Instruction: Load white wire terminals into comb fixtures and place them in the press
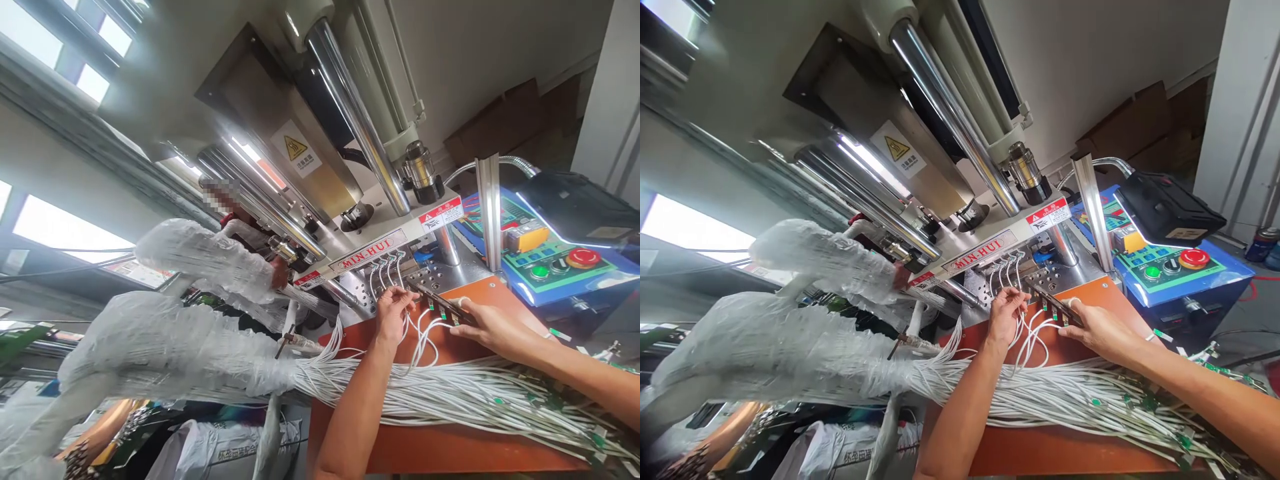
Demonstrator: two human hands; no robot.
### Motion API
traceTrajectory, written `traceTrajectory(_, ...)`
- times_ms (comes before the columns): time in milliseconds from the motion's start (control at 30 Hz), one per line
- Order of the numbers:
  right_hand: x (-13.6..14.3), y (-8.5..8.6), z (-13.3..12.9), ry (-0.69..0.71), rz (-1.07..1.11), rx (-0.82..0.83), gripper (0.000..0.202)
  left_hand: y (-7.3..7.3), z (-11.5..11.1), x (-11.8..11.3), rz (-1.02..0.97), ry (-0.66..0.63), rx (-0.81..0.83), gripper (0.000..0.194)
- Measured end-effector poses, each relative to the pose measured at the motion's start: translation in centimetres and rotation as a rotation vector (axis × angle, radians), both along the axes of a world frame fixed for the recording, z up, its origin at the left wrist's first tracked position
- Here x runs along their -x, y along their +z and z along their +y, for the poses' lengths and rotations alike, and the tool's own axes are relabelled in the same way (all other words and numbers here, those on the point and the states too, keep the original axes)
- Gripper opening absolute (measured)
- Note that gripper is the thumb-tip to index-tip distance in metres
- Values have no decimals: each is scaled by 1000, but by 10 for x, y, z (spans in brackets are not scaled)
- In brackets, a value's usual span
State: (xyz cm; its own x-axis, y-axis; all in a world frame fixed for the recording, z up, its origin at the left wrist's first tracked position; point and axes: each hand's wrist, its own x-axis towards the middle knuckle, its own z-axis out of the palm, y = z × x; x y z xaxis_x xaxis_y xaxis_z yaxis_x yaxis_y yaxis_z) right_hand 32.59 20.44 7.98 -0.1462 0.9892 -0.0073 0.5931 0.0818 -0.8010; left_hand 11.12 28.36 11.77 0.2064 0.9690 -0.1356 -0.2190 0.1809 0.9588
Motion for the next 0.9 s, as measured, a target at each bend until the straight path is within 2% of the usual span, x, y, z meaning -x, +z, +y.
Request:
traceTrajectory(100, -2, 1, 1, 54, 62, 45, 33, -7, -1, 1, 82, -72, -82, 38)
traceTrajectory(233, -3, 4, 0, 53, 78, 83, 33, -9, -4, 2, 300, -124, -224, 26)
traceTrajectory(433, -3, 4, 1, 50, 20, 106, 36, -11, -11, 4, 522, -37, -279, 9)
traceTrajectory(567, -2, 11, 0, 51, 78, 147, 36, -16, -10, -1, 706, 7, -377, 2)
traceTrajectory(733, -2, 15, -1, 60, 135, 165, 40, -22, -4, -5, 787, 9, -420, 2)
traceTrajectory(900, -3, 12, -1, 52, 115, 93, 36, -25, -2, -4, 827, 3, -433, 4)
